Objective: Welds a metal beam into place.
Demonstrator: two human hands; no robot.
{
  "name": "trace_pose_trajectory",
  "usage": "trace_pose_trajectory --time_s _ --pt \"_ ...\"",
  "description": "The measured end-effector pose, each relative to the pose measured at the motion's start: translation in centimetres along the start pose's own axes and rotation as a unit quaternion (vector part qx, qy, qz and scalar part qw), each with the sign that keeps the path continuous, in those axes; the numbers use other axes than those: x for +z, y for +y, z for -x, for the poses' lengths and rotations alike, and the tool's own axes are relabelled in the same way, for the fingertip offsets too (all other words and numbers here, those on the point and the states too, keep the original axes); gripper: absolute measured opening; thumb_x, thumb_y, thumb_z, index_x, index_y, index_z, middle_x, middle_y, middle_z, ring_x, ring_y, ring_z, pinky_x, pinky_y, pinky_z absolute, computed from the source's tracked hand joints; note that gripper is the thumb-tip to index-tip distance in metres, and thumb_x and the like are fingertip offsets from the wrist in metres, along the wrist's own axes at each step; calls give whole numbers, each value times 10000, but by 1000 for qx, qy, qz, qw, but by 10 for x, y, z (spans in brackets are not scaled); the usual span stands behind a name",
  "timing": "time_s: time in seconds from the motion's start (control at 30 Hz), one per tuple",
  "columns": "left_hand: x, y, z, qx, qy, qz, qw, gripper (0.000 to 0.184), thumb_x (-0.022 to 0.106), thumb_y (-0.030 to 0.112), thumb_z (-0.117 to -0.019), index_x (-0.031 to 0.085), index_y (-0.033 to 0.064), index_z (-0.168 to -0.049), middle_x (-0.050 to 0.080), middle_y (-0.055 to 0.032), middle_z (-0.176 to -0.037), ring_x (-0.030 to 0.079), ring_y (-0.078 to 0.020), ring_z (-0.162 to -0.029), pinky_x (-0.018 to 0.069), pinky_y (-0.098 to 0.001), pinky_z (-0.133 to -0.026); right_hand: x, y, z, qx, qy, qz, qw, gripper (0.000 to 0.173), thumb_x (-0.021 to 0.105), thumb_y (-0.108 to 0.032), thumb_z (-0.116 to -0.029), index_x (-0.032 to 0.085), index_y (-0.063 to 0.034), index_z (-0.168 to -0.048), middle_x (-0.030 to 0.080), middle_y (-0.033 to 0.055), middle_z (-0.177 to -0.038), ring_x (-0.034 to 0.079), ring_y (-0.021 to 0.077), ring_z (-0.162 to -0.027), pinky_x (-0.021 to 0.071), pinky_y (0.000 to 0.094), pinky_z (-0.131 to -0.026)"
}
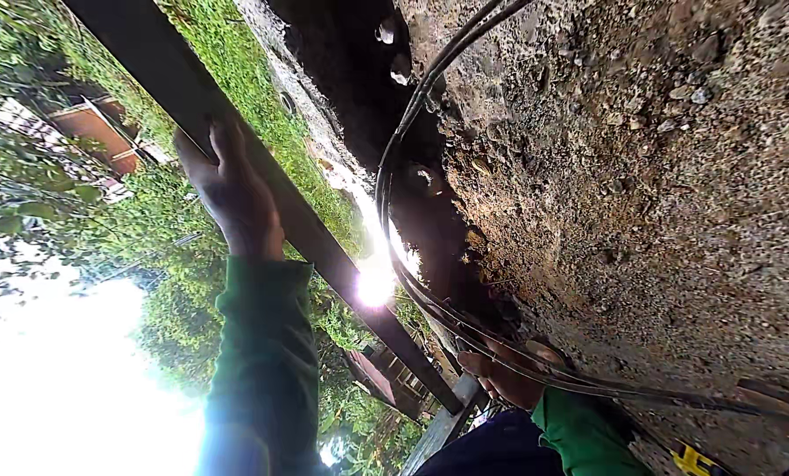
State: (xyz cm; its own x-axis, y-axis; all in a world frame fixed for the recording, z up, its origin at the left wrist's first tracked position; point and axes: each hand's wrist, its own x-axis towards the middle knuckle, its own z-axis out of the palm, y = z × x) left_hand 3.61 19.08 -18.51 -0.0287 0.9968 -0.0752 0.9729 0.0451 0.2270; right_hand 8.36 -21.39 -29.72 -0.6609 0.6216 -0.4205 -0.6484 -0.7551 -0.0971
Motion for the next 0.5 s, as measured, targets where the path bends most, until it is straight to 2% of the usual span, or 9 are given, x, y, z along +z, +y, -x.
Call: trace_pose_trajectory --time_s 0.1,0.17,0.33,0.5 --pt "-1 -1 0 11 -4 10 1000 625 560 462 -1041 376 79 -1499 650 -92 -1226 717 -217 -1000 642 -423 -842 4 4 -1 -17 29 -50 998 891 701 -559 -902 335 -108 -1578 634 25 -801 553 113 -501 544 313 -475" --pt "0 2 1 10 -3 -4 1000 628 535 462 -1051 356 72 -1510 649 -78 -1223 714 -181 -991 636 -391 -842 5 8 0 -18 50 -84 995 883 713 -487 -916 300 -98 -1593 611 13 -755 542 108 -479 532 302 -452" --pt "0 4 3 8 -6 -3 1000 628 534 448 -1050 346 69 -1513 626 -79 -1262 710 -188 -1010 641 -387 -836 3 2 3 -8 38 -27 999 885 718 -503 -912 320 -96 -1590 654 40 -843 564 115 -532 549 316 -516" --pt "0 3 3 8 -6 9 1000 627 552 450 -1045 350 74 -1504 632 -77 -1240 715 -188 -986 644 -388 -822 6 -1 5 13 21 -17 1000 906 704 -560 -893 345 -78 -1571 632 22 -800 560 105 -539 545 310 -534"
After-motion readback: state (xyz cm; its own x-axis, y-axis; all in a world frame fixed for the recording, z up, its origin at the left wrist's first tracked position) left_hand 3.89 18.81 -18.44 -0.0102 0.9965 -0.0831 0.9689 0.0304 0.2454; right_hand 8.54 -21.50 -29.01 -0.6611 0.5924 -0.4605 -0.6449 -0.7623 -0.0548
